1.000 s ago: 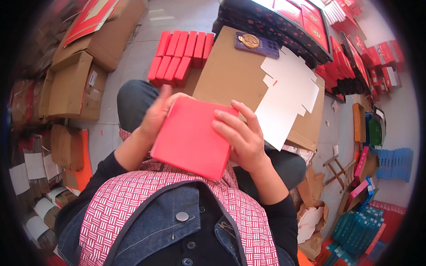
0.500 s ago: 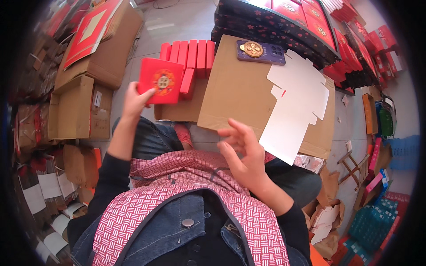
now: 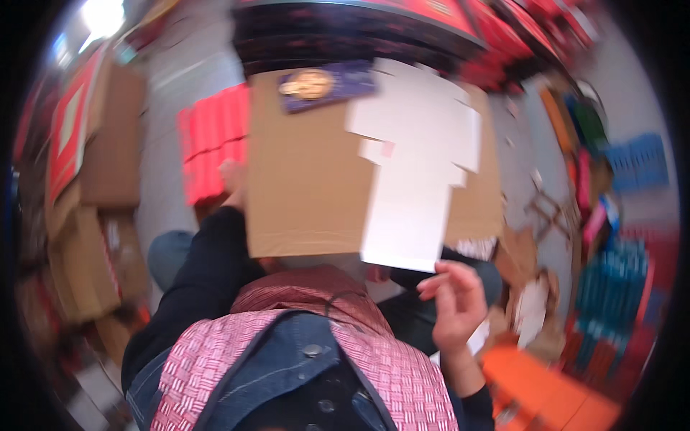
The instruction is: The person sits on the floor and assembles small red boxes by folding flat white cardboard pieces and inserting them into red sleeves. They repeatedly pick up a white piece, fold it, and place it into a red sleeve, then set the completed box aside.
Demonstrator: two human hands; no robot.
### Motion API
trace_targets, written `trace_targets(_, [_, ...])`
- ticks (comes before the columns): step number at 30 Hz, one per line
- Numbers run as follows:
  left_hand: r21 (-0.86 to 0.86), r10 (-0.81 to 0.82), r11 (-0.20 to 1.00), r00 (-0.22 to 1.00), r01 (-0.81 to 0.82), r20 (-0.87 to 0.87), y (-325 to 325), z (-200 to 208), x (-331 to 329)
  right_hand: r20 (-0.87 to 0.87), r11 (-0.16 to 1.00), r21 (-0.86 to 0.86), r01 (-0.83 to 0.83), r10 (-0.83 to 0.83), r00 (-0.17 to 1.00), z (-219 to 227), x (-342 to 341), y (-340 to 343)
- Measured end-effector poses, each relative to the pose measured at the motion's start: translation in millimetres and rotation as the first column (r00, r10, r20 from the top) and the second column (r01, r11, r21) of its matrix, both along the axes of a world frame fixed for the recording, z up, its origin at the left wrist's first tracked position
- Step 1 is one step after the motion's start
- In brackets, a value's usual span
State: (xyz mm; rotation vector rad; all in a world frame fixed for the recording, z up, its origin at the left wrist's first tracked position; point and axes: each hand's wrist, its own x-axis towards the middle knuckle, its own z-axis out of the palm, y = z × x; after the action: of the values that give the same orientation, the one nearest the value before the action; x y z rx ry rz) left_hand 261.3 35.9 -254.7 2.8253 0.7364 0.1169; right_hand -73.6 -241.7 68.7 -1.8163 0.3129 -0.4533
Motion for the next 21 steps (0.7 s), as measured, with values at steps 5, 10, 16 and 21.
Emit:
trace_targets(5, [-0.065, -0.172, 0.984, 0.984, 0.169, -0.040, 35.5, -19.6, 2.9, 0.141, 0.694, -0.091, 0.714, -0.701, 0.699, -37.3, -62.0, -136.7])
trace_targets(10, [-0.429, -0.258, 0.878, 0.965, 0.213, -0.049, 73.0, -2.9, 16.0, -0.179, 0.520, -0.459, 0.720, -0.848, 0.498, -212.1, -151.8, -209.8])
trace_targets(16, [-0.769, -0.133, 0.557, 0.947, 0.315, 0.291, 86.3, 128.7, -21.2, -0.347, 0.420, -0.412, 0.809, -0.893, 0.287, -329.1, -108.8, -194.2])
trace_targets(21, [0.148, -0.837, 0.335, 0.223, 0.930, 0.499, -35.4, 299.1, -150.9, 0.218, 0.663, 0.136, 0.736, -0.745, 0.631, -124.0, -3.7, -205.6])
